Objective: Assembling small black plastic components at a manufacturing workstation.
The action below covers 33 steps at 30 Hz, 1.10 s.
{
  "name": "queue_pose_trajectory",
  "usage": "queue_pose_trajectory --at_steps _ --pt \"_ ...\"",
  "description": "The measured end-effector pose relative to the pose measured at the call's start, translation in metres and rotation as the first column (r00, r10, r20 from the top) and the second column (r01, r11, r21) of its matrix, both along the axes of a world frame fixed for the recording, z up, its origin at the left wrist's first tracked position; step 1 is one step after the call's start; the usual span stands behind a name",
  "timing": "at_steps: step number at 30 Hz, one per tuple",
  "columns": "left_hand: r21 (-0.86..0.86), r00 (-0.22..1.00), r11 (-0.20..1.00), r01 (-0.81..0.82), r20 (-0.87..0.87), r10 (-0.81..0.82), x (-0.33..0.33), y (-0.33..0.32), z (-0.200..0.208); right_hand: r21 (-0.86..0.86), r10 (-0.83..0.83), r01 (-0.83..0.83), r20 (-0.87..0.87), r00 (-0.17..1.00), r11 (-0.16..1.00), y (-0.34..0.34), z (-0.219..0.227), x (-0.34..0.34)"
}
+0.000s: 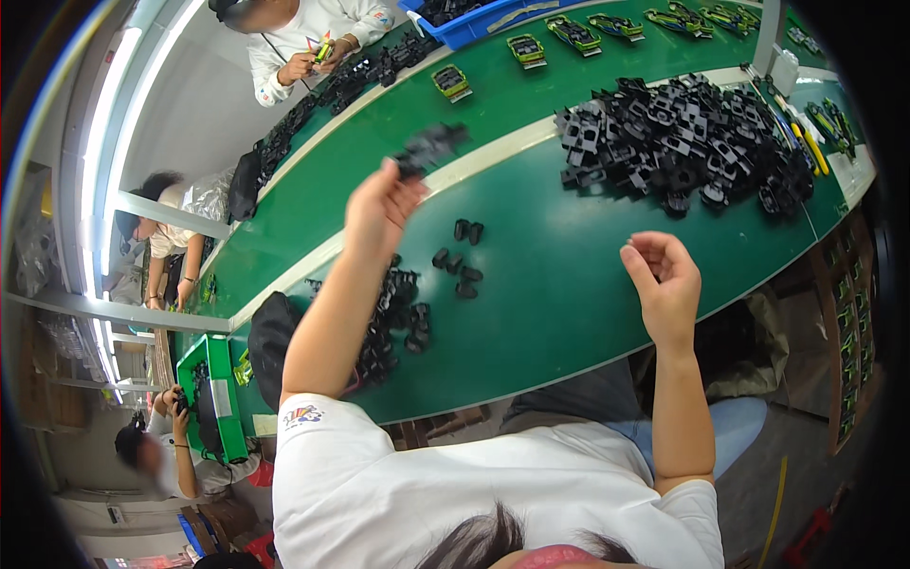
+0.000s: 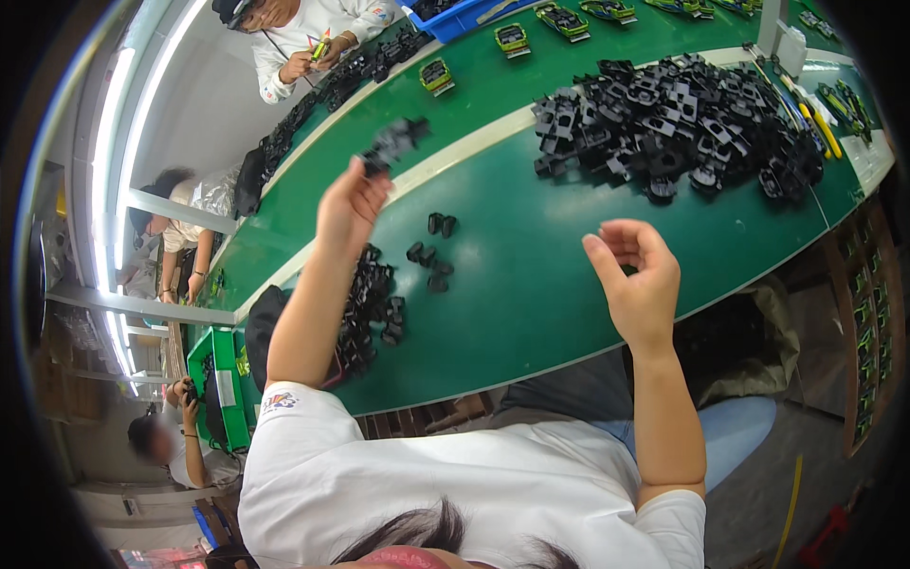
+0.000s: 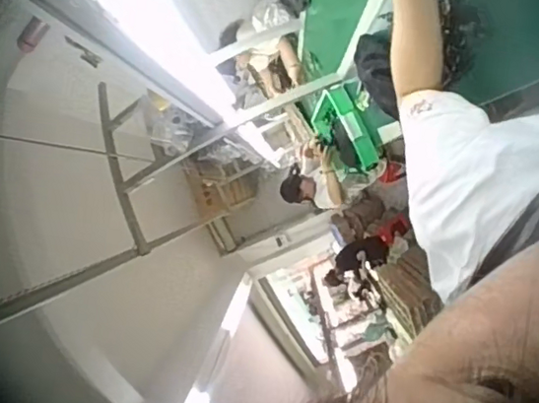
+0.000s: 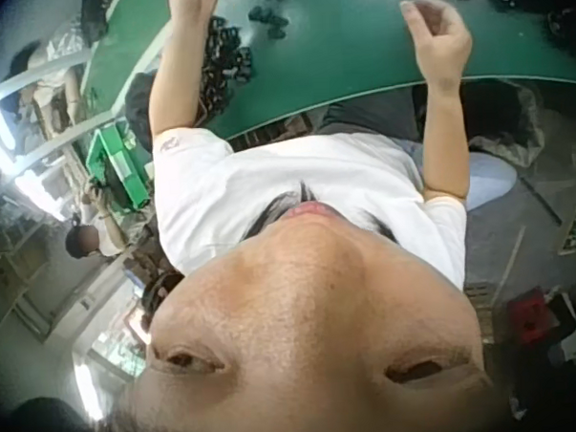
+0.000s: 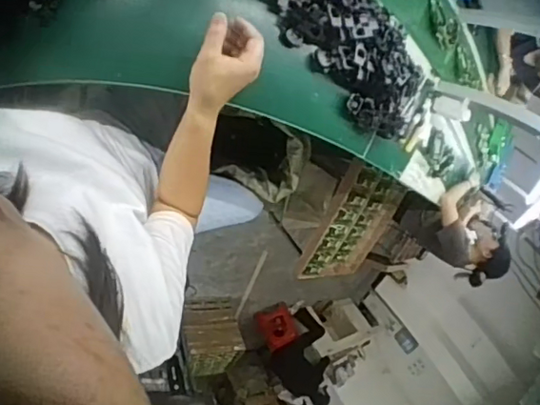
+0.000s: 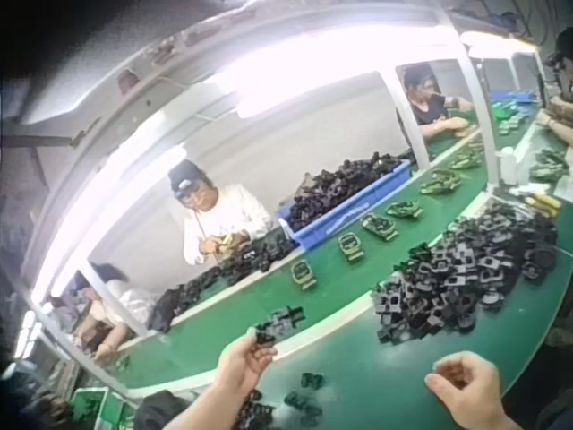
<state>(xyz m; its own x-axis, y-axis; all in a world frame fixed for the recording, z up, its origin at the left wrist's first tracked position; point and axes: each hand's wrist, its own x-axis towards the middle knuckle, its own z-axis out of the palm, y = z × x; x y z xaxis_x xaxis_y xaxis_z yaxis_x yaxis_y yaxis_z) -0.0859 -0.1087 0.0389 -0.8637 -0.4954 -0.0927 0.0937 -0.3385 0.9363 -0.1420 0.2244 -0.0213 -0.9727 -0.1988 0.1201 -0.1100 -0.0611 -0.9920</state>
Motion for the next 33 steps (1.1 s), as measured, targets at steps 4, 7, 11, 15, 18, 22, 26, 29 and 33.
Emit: queue_pose_trajectory --at_steps 4,7,11,15,18,22,26,29,33 --pt "-0.096 0.914 0.917 -0.387 0.091 0.395 -0.064 -0.152 -0.023 0.184 -0.030 0.061 -0.163 0.986 0.981 -0.009 -0.003 -0.002" --pt "-0.102 0.723 0.743 -0.661 0.178 0.668 -0.099 -0.245 -0.051 0.213 -0.031 0.063 -0.153 0.988 0.975 -0.013 0.000 -0.003" --pt "-0.063 0.675 0.698 -0.714 0.205 0.709 -0.139 -0.306 -0.086 0.299 -0.032 0.085 -0.177 0.984 0.951 -0.014 0.001 -0.006" --pt "-0.028 0.754 0.785 -0.619 0.260 0.603 -0.186 -0.348 -0.118 0.395 -0.060 0.145 -0.218 0.974 0.907 -0.012 0.002 -0.005" --pt "0.100 0.827 0.821 -0.562 0.045 0.560 -0.178 -0.427 -0.133 0.408 -0.037 0.134 -0.238 0.971 0.903 -0.019 0.006 -0.010" --pt "0.140 0.705 0.708 -0.693 -0.079 0.705 -0.161 -0.467 -0.111 0.360 -0.011 0.098 -0.237 0.971 0.928 -0.016 0.005 -0.011" --pt "-0.121 0.672 0.699 -0.705 0.203 0.712 -0.157 -0.354 -0.101 0.400 0.006 0.095 -0.245 0.970 0.912 -0.017 0.000 -0.010" --pt "-0.247 0.869 0.867 -0.433 0.142 0.475 -0.131 -0.285 -0.061 0.308 -0.189 0.341 -0.430 0.883 0.888 -0.008 0.005 -0.023" --pt "-0.436 0.999 0.900 -0.010 0.044 0.032 -0.069 -0.066 0.015 0.519 -0.364 0.716 -0.626 0.690 0.466 0.049 0.005 -0.084"
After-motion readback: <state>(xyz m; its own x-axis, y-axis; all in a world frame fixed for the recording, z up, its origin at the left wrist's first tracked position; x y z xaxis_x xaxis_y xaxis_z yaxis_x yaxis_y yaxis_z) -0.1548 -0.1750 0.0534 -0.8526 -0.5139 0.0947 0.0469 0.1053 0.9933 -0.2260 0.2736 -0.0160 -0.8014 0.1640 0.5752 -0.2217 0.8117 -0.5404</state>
